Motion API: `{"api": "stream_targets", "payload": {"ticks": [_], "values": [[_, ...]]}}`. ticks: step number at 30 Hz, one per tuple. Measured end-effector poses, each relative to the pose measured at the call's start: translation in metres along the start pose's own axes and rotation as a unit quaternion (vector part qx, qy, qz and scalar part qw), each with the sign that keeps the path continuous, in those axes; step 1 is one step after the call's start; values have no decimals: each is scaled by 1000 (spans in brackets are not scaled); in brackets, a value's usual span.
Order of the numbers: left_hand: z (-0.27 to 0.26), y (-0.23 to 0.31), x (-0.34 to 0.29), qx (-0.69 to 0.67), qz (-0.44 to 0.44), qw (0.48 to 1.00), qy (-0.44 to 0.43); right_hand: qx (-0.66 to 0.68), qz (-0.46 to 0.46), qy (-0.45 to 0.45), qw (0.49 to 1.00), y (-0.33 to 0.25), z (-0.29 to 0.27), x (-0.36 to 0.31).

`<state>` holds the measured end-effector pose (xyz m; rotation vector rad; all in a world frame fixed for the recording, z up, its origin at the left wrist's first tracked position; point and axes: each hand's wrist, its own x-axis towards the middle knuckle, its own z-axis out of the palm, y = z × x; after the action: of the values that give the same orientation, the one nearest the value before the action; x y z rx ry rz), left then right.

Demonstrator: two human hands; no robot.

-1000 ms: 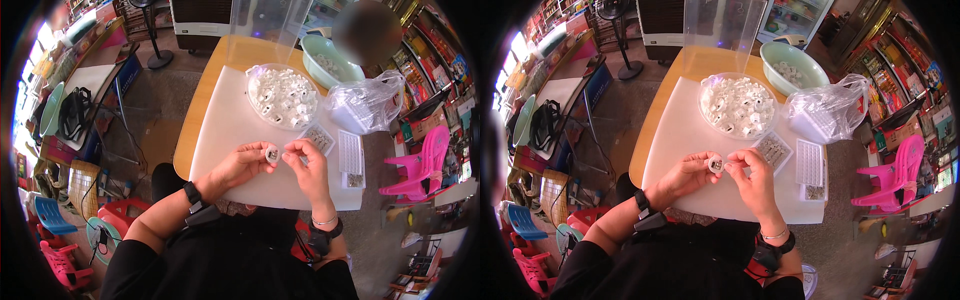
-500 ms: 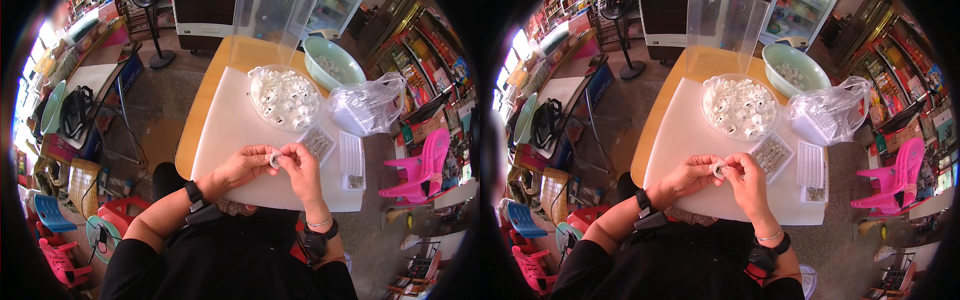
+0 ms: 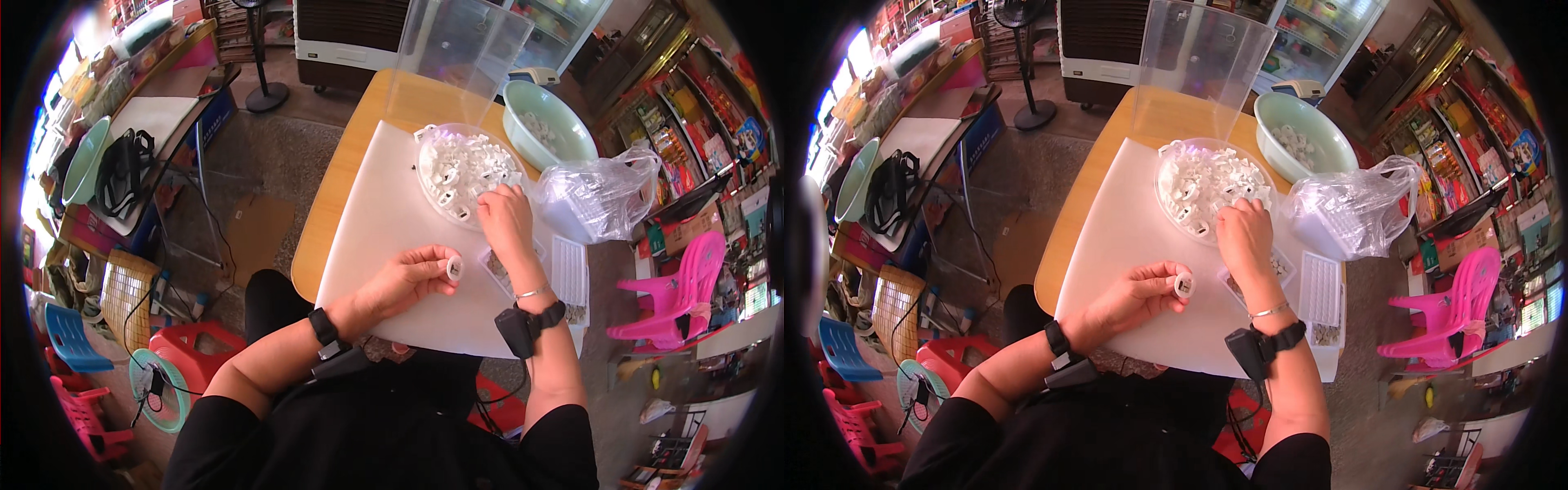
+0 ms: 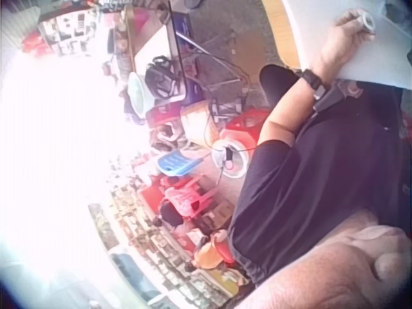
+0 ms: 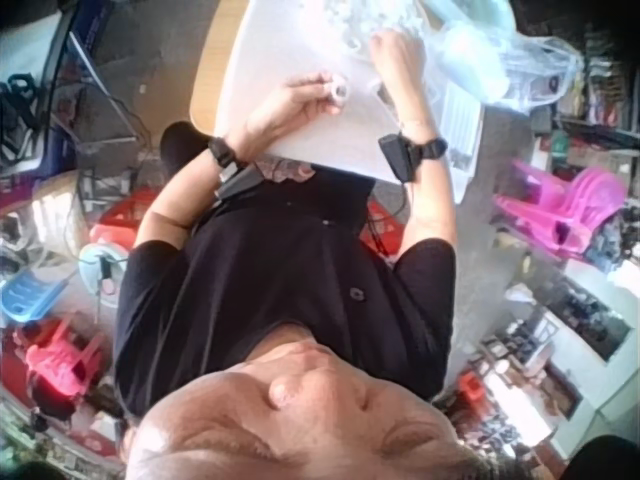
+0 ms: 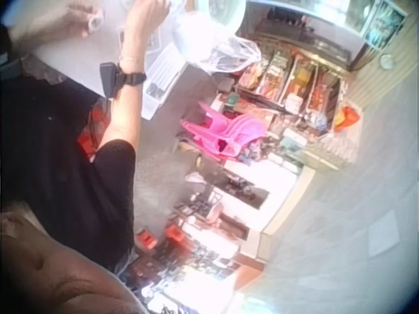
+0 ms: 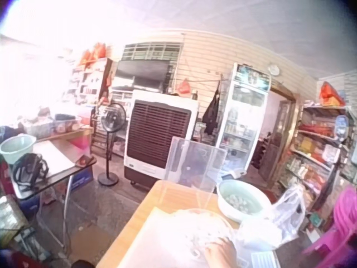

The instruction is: Manually assemble small white plastic housings by inserting screws and fitting components together.

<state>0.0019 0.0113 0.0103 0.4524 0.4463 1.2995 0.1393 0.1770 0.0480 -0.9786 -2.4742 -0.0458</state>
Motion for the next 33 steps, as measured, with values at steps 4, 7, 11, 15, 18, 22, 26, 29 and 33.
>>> {"api": "stream_targets", "payload": {"ticks": [4,7,11,15,18,22,26,29,33], "values": [[-3,-2,1,12,-8,1000,-15,-84,-24,-49,995,1,11,9],[-4,-2,1,13,-6,1000,-17,-78,-10,-45,996,5,17,13],[-2,-2,-1,13,-7,1000,-13,-22,-20,10,1000,9,10,11],[0,-3,1,7,-8,1000,-18,214,118,42,969,9,-4,4],[-1,-3,0,-1,-3,1000,-4,370,213,6,904,-3,-21,-9],[-5,-3,-1,-18,15,1000,18,588,293,-67,751,-31,-47,-41],[-6,-2,2,-25,43,999,5,531,266,-24,804,-46,-43,-77],[-5,-1,3,-25,67,997,31,338,133,96,927,-56,-32,-104],[-5,-1,3,-28,63,997,34,181,38,49,981,-54,-24,-131]]}}
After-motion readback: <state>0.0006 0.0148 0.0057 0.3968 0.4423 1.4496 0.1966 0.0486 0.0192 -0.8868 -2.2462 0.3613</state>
